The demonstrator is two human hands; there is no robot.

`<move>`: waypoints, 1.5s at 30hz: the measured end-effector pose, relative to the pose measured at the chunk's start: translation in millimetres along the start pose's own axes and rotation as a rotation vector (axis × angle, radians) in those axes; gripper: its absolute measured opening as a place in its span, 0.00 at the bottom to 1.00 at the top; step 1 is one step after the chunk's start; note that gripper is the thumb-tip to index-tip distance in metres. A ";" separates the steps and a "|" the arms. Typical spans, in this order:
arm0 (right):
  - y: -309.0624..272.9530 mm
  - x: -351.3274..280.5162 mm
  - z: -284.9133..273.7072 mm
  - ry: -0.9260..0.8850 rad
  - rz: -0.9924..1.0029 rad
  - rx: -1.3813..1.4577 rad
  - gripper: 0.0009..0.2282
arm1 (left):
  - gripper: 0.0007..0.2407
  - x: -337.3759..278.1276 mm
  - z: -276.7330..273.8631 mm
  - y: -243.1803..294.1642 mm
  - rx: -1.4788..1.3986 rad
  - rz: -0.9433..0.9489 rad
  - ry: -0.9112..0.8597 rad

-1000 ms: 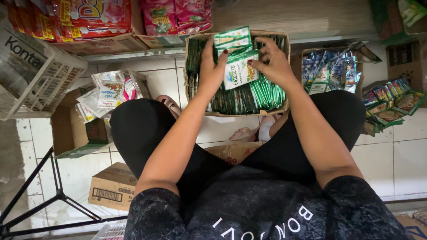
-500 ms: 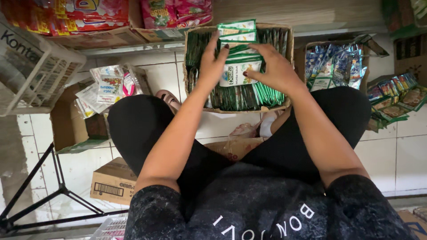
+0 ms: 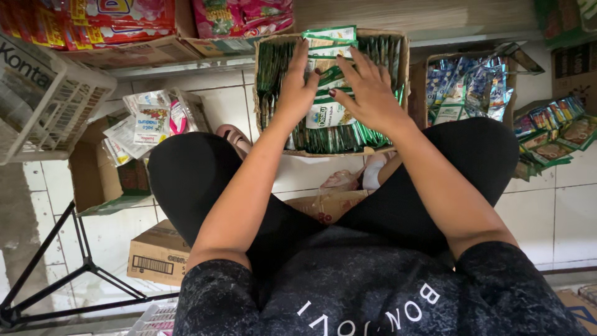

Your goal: The person organizes and stacks small packets of spice mix from a cardboard box into organized rows on the floor of a grocery store shelf area.

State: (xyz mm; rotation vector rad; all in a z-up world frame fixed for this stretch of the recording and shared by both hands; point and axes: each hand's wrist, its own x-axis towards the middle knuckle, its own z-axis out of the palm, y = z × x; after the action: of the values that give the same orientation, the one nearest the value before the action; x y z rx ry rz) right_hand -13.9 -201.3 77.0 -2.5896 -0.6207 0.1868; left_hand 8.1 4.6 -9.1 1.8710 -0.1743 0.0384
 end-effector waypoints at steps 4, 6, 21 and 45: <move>-2.4 4.7 0.6 -0.057 0.057 0.008 0.30 | 0.28 0.8 -2.4 -2.3 0.052 0.000 0.003; -3.1 4.2 -3.2 -0.055 0.071 0.027 0.31 | 0.28 1.9 3.0 -6.6 0.167 0.021 0.023; 13.2 -11.3 -47.2 0.114 0.043 0.160 0.30 | 0.29 -12.6 4.8 78.9 0.383 0.147 -0.035; 306.3 -108.1 -15.5 -0.085 0.717 -0.023 0.30 | 0.28 -29.0 73.7 145.7 0.576 0.356 -0.282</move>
State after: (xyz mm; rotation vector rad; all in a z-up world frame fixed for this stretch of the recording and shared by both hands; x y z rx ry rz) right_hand 14.5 -498.7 -51.4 -2.7244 0.3081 0.5163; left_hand -45.5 -105.2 103.1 2.3906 -0.7562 0.0757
